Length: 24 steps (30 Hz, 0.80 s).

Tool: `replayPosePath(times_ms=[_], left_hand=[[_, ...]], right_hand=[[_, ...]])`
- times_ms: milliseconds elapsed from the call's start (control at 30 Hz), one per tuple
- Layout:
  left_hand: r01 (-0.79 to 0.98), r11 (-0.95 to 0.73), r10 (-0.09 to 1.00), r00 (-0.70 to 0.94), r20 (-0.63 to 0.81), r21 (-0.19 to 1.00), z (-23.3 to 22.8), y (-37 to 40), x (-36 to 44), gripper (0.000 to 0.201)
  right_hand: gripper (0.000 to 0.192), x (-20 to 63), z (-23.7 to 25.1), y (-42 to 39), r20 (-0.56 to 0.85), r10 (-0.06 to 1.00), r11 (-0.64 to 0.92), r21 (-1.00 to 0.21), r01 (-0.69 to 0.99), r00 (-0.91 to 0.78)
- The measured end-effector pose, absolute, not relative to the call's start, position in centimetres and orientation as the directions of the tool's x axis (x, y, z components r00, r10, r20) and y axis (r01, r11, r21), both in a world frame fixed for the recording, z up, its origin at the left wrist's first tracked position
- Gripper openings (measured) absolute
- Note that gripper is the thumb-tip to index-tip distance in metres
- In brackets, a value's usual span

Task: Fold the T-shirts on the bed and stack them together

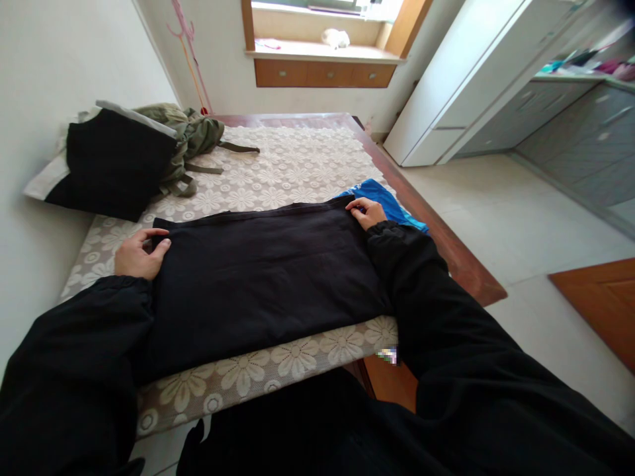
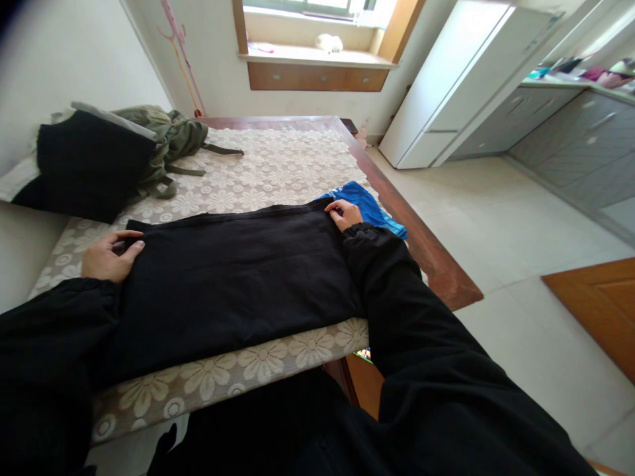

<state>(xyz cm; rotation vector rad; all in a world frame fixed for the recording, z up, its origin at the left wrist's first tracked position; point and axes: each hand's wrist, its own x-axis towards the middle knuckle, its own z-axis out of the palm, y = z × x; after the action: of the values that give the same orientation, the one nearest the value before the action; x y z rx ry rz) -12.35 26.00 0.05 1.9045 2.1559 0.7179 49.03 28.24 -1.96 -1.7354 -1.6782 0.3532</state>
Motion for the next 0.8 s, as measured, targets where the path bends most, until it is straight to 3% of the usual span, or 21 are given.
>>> replayPosePath(times_ms=[800], left_hand=[[0.876,0.089,0.974,-0.177,0.143,0.475,0.51,25.82,-11.85,0.048]], right_hand=[[0.025,48.88,-1.49,27.87,0.264,0.957,0.074,-0.632,0.772,0.124]])
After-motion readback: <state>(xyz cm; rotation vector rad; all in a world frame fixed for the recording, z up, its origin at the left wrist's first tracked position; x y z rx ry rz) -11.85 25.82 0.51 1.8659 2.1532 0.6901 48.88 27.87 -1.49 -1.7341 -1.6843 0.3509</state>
